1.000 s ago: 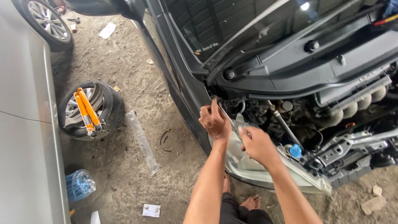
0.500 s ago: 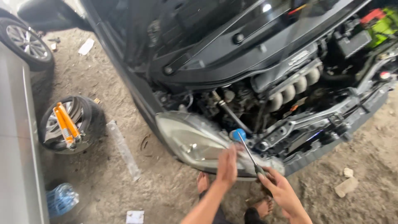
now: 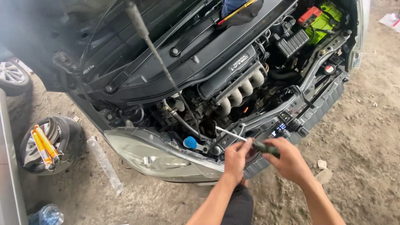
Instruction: The person uses a screwdriver to remove screws from the car's headlight assembly and the area near the windshield. They then reach into the engine bay to disconnect a wiring harness and work near the battery.
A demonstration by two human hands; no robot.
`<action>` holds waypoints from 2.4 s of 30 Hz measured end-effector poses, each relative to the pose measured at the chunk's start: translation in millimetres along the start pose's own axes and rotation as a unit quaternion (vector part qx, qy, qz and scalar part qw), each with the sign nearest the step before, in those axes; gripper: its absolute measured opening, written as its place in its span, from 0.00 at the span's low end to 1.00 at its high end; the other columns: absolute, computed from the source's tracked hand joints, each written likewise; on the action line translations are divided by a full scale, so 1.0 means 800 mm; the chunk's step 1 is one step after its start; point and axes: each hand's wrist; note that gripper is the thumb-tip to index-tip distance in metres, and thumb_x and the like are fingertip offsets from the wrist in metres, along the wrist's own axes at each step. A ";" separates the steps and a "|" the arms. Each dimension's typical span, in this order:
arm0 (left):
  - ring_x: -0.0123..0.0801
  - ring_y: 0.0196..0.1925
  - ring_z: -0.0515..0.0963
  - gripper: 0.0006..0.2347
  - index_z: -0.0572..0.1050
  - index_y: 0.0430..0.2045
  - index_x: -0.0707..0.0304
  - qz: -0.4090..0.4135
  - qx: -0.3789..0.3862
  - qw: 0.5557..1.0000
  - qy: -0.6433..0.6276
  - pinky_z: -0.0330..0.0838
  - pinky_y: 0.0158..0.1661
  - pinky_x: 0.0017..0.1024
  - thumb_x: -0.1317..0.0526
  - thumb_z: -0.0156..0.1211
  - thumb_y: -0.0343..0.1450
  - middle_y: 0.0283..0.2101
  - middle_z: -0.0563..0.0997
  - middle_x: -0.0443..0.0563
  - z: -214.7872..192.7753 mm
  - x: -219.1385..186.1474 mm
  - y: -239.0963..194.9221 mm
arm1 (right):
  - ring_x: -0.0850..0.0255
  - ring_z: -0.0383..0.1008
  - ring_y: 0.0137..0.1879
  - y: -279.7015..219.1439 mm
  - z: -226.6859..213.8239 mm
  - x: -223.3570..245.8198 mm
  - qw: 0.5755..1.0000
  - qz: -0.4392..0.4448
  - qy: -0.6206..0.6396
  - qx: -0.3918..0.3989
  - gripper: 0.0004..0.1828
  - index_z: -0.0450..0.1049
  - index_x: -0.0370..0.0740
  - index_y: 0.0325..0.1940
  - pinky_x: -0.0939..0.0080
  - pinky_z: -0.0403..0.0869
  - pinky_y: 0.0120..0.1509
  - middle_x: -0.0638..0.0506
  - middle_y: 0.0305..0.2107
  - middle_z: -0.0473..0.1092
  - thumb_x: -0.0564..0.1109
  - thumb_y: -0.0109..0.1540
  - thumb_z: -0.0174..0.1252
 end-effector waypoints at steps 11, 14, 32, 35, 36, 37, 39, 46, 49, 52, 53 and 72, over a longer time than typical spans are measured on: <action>0.48 0.45 0.84 0.11 0.81 0.42 0.68 0.096 -0.083 0.963 -0.238 0.80 0.53 0.49 0.65 0.70 0.69 0.41 0.83 0.61 0.112 -0.152 0.183 | 0.50 0.78 0.52 0.220 -0.121 0.061 0.944 -0.220 -0.168 -0.178 0.21 0.77 0.51 0.62 0.51 0.78 0.53 0.52 0.49 0.69 0.45 0.64 0.66; 0.48 0.44 0.85 0.11 0.81 0.42 0.68 0.140 -0.106 0.953 -0.247 0.82 0.50 0.45 0.63 0.71 0.70 0.41 0.83 0.62 0.102 -0.190 0.250 | 0.54 0.78 0.52 0.321 -0.130 0.068 0.913 -0.288 -0.228 -0.178 0.20 0.76 0.51 0.61 0.55 0.78 0.54 0.54 0.49 0.69 0.48 0.64 0.65; 0.56 0.50 0.84 0.15 0.72 0.50 0.87 0.141 -0.271 0.944 -0.127 0.86 0.49 0.45 0.64 0.55 0.77 0.45 0.81 0.76 0.089 -0.319 0.350 | 0.61 0.71 0.52 0.650 -0.033 0.076 0.772 -0.505 -0.311 -0.229 0.10 0.77 0.59 0.47 0.63 0.71 0.46 0.62 0.41 0.75 0.52 0.61 0.64; 0.55 0.46 0.85 0.15 0.73 0.50 0.87 0.153 -0.305 0.933 -0.114 0.86 0.47 0.44 0.65 0.55 0.77 0.43 0.83 0.75 0.096 -0.320 0.355 | 0.60 0.73 0.54 0.647 -0.036 0.076 0.768 -0.521 -0.291 -0.231 0.08 0.78 0.56 0.48 0.63 0.74 0.47 0.58 0.44 0.75 0.50 0.65 0.62; 0.55 0.43 0.86 0.15 0.74 0.49 0.86 0.157 -0.320 0.928 -0.111 0.87 0.45 0.44 0.64 0.56 0.76 0.40 0.84 0.74 0.095 -0.315 0.358 | 0.58 0.74 0.57 0.638 -0.037 0.075 0.774 -0.520 -0.280 -0.228 0.09 0.78 0.54 0.50 0.62 0.76 0.48 0.55 0.47 0.74 0.48 0.66 0.60; 0.55 0.43 0.86 0.15 0.74 0.49 0.86 0.155 -0.319 0.928 -0.110 0.87 0.45 0.44 0.64 0.56 0.76 0.40 0.84 0.74 0.092 -0.311 0.365 | 0.58 0.74 0.57 0.625 -0.045 0.084 0.775 -0.519 -0.281 -0.227 0.09 0.78 0.54 0.50 0.62 0.76 0.48 0.55 0.47 0.74 0.48 0.66 0.60; 0.57 0.41 0.86 0.14 0.75 0.46 0.87 0.175 -0.328 0.919 -0.133 0.86 0.43 0.47 0.65 0.58 0.75 0.39 0.84 0.75 0.088 -0.301 0.378 | 0.50 0.68 0.67 0.600 -0.063 0.100 0.746 -0.519 -0.288 -0.301 0.09 0.81 0.55 0.49 0.55 0.72 0.62 0.48 0.57 0.68 0.46 0.64 0.62; 0.55 0.31 0.87 0.08 0.81 0.35 0.76 0.216 -0.388 0.895 -0.045 0.87 0.35 0.43 0.66 0.57 0.72 0.31 0.85 0.70 0.110 -0.292 0.362 | 0.38 0.71 0.62 0.517 -0.089 0.000 0.821 -0.477 -0.057 -0.310 0.18 0.81 0.40 0.56 0.44 0.69 0.68 0.37 0.52 0.69 0.33 0.62 0.58; 0.37 0.37 0.83 0.08 0.79 0.34 0.61 0.447 -0.413 0.658 0.443 0.82 0.35 0.35 0.64 0.51 0.77 0.32 0.80 0.50 0.132 -0.249 0.380 | 0.52 0.77 0.46 0.495 -0.072 -0.119 0.890 -0.276 -0.047 -0.359 0.06 0.81 0.43 0.45 0.56 0.75 0.54 0.53 0.39 0.71 0.38 0.65 0.64; 0.42 0.34 0.73 0.08 0.73 0.27 0.59 0.585 -0.266 0.454 0.617 0.69 0.28 0.36 0.59 0.53 0.75 0.29 0.69 0.52 0.170 -0.227 0.416 | 0.50 0.78 0.39 0.520 -0.064 -0.192 0.934 -0.173 -0.020 -0.311 0.06 0.79 0.45 0.46 0.52 0.76 0.44 0.52 0.32 0.71 0.45 0.66 0.68; 0.42 0.34 0.71 0.10 0.70 0.25 0.60 0.599 -0.249 0.427 0.631 0.67 0.30 0.37 0.57 0.51 0.76 0.30 0.66 0.50 0.183 -0.221 0.426 | 0.45 0.78 0.39 0.531 -0.067 -0.199 0.937 -0.193 -0.022 -0.289 0.10 0.79 0.43 0.45 0.48 0.76 0.43 0.50 0.31 0.71 0.49 0.65 0.70; 0.45 0.24 0.71 0.18 0.65 0.16 0.57 0.648 -0.196 0.365 0.639 0.66 0.27 0.39 0.50 0.46 0.77 0.23 0.63 0.48 0.200 -0.250 0.479 | 0.42 0.75 0.38 0.575 -0.108 -0.152 0.967 -0.221 -0.096 -0.086 0.11 0.80 0.36 0.44 0.42 0.77 0.36 0.48 0.31 0.70 0.47 0.67 0.64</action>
Point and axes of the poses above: each hand's wrist, its own y-axis towards the middle knuckle, its own z-axis out of the palm, x = y × z
